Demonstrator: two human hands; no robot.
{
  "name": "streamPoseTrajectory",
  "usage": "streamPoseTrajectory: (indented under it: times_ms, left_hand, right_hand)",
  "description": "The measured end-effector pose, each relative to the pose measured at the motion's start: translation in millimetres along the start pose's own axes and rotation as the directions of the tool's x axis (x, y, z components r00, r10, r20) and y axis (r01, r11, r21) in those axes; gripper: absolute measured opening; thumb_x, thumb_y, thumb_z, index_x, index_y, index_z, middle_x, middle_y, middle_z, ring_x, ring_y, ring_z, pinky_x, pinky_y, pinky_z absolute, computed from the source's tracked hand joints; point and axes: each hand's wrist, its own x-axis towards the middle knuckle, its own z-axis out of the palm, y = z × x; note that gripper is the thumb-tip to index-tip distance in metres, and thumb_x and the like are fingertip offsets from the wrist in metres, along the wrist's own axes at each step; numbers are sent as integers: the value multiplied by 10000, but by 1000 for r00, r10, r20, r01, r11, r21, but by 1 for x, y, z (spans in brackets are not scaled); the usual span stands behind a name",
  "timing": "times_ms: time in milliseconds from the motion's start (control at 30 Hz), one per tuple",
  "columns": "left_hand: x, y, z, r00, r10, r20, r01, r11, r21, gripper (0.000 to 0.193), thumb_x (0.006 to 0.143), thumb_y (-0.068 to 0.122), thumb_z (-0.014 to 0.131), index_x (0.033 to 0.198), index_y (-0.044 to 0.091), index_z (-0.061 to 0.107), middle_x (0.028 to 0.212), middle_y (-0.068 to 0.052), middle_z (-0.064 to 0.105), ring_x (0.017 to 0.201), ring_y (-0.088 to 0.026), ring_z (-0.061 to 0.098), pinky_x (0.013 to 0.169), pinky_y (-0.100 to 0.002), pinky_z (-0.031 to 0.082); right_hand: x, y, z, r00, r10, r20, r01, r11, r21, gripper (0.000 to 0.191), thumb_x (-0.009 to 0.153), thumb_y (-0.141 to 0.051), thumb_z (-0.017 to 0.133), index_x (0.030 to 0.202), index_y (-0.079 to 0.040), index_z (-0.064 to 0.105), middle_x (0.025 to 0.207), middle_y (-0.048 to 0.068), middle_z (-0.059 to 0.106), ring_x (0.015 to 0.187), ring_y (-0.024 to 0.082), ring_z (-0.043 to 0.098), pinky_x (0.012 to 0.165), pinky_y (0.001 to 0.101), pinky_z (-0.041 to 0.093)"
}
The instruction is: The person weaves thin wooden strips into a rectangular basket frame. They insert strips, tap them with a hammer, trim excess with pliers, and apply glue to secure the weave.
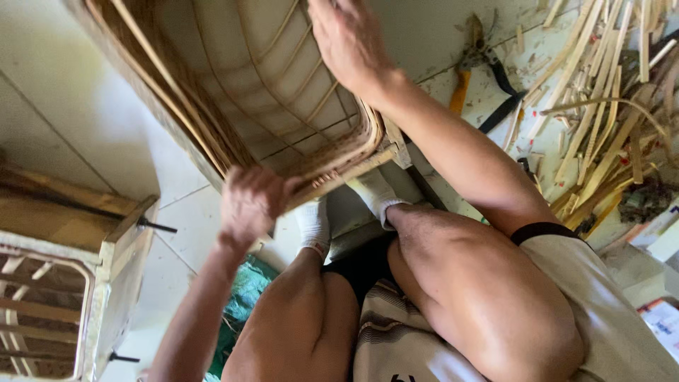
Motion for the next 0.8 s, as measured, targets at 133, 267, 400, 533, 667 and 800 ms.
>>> streamPoseTrajectory:
  times_ms: [133, 267, 400, 533, 667, 800]
  left_hand:
    - [55, 9, -13, 985, -167, 39, 171, 949, -267, 299, 993, 309, 702, 803, 79, 693, 827, -88, 682, 804, -258, 654, 735, -429, 526]
    - [121, 23, 14, 929, -117, 350, 351, 576, -738, 382, 945, 351, 761, 1180, 51, 742, 1067, -150, 726, 921, -238, 685, 775, -413, 550]
    - [132, 22, 34, 836, -97, 540, 547, 238, -803, 259, 877, 217, 798, 1061, 36, 812, 933, -102, 724, 757, -118, 607, 627, -334, 500]
    - [134, 30, 41, 885, -169, 435, 466, 304, -831, 245, 859, 186, 853, 1065, 56, 819, 890, -98, 718, 759, -107, 599, 670, -283, 506]
    - [128, 41, 51, 920, -186, 346, 392, 389, -834, 279, 868, 163, 848, 1123, 60, 800, 981, -115, 701, 813, -141, 616, 712, -295, 525]
    - [115, 36, 44, 993, -101, 58, 111, 671, -733, 220, 882, 97, 829, 1095, 47, 809, 1072, -159, 706, 965, -283, 628, 852, -396, 519]
  right_hand:
    - [30, 1, -13, 998, -41, -46, 36, 995, -88, 379, 1094, -49, 532, 1473, -35, 508, 1398, 202, 546, 1002, 267, 665, 668, 226, 617]
    - [36, 5, -6, 998, -23, 54, 30, 992, -126, 328, 1179, -127, 605, 1499, -119, 531, 1368, 56, 581, 1065, 193, 667, 775, 253, 626]
    - [29, 10, 18, 996, 41, 80, -31, 992, -121, 305, 1142, -98, 609, 1440, -74, 553, 1339, 110, 588, 1027, 216, 681, 692, 228, 625]
    - [26, 15, 25, 995, 53, 86, -42, 992, -122, 340, 1152, -109, 598, 1481, -73, 520, 1398, 105, 562, 1112, 246, 674, 785, 253, 653]
    - [26, 10, 13, 1000, -22, 22, 25, 985, -168, 426, 1144, -105, 541, 1558, -116, 443, 1531, 55, 472, 1265, 245, 642, 993, 309, 661]
    - [27, -2, 4, 982, 123, 141, -113, 991, -78, 455, 1157, -80, 587, 1578, -95, 417, 1607, 93, 389, 1292, 266, 582, 937, 309, 638]
